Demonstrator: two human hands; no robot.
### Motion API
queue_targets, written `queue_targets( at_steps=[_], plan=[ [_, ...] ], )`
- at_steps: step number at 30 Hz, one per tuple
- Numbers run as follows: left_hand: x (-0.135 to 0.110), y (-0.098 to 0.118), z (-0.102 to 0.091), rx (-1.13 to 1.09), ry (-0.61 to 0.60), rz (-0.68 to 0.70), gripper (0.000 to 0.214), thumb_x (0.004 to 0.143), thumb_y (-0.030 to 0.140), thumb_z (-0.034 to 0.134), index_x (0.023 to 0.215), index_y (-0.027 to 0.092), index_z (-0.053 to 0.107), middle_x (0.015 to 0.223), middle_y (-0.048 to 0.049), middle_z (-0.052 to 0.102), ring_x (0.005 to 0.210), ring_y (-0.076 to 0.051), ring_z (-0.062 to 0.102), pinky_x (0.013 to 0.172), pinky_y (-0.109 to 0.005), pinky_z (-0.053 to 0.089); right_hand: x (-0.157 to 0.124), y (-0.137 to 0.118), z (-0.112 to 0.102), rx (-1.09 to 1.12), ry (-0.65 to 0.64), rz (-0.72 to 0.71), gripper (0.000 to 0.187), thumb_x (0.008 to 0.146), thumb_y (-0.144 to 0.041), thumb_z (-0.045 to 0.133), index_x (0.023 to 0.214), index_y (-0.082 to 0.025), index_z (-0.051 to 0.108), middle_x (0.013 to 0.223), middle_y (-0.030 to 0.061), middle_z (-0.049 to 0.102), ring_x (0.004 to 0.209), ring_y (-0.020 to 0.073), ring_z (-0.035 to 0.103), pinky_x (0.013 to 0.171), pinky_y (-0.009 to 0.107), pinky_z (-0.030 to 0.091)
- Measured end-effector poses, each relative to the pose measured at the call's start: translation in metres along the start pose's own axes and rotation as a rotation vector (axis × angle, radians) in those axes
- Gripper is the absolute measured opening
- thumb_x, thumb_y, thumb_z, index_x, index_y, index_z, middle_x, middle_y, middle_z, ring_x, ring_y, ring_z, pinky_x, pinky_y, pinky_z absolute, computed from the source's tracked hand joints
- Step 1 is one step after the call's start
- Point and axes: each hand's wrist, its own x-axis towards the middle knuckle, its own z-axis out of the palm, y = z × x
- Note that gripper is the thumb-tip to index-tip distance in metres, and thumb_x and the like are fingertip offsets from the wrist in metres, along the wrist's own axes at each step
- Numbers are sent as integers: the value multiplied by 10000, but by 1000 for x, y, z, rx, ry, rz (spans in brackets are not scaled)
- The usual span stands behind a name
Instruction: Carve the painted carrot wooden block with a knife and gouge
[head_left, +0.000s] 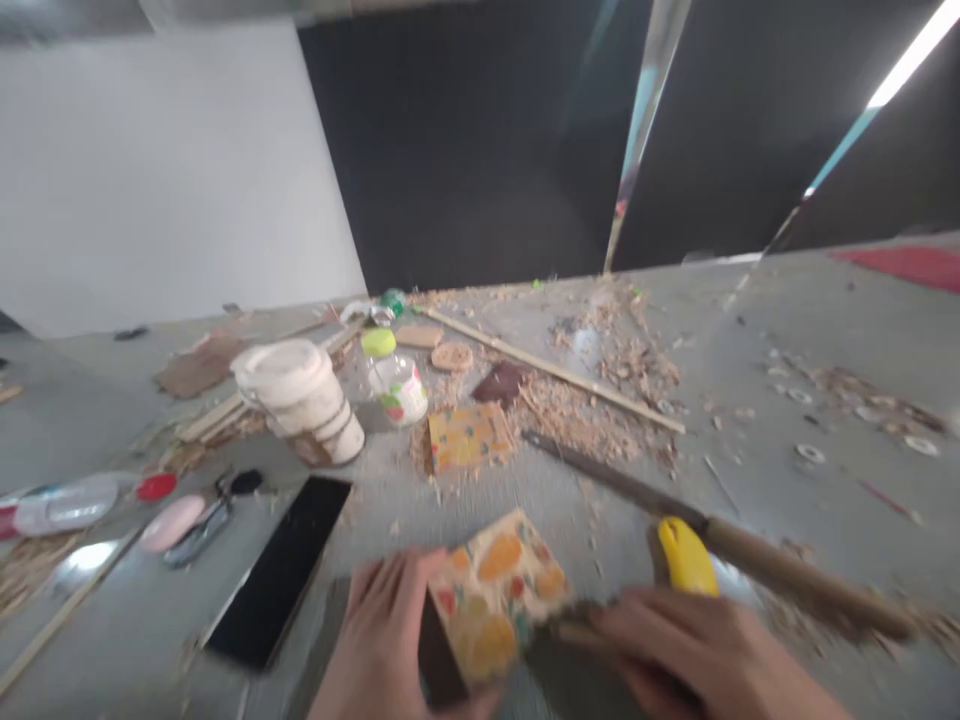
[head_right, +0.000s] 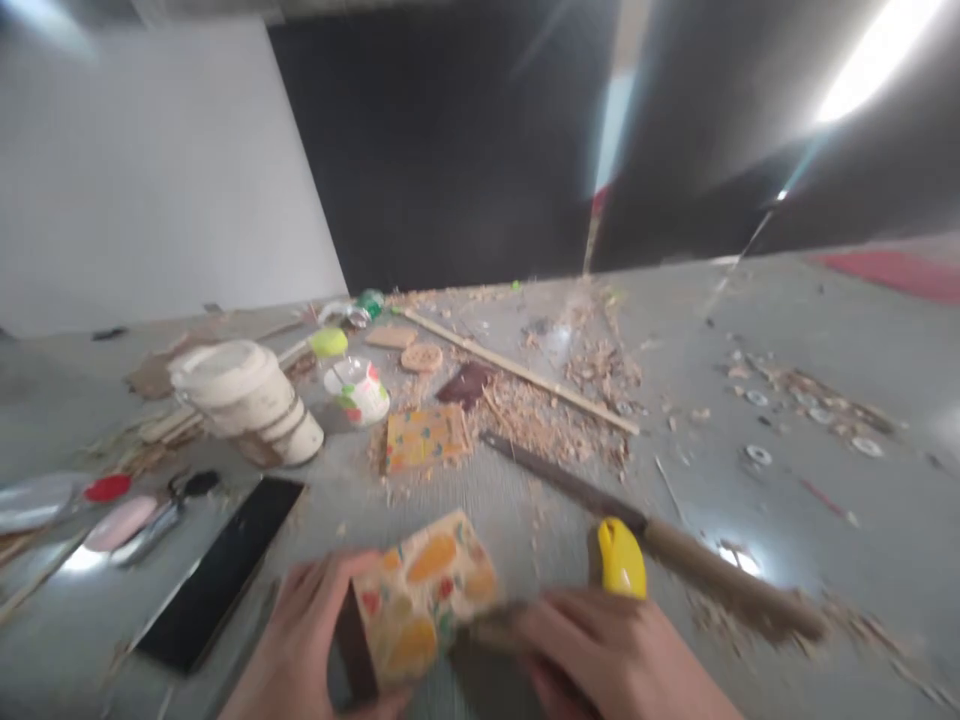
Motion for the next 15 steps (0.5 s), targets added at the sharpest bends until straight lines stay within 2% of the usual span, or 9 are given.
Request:
queue_targets(
  at_steps=[2,4,8,15],
  plan=[
    [10,12,-24,10,-69,10,657,743,355,808,1311,259,492,1177,-116,759,1044,-377,729,879,-535,564,4,-10,-9,15,-12,42,258,1014,-115,516,1085,-251,723,815,19,755,661,148,709,600,257,495],
    [20,16,-35,33,-107,5,653,784,417,820,1312,236,481,1195,-143,748,1051,-387,721,899,-558,539,6,-12,-14,23,-40,68,217,1047,-154,515,1053,-225,720,812,29,746,666,157,689,597,279,466],
    [23,16,-35,36,-144,17,688,788,468,845,1317,203,493,1191,-158,742,1051,-385,712,929,-555,509,3,-11,-15,35,-58,71,178,1080,-194,530,1076,-182,708,821,40,745,675,161,676,605,298,438],
    [21,20,-37,35,-137,26,705,785,463,856,1337,189,513,1200,-148,739,1059,-360,710,954,-528,497,0,-11,-15,62,-69,68,168,1099,-196,547,1140,-177,708,837,33,754,670,151,664,610,308,411]
  ],
)
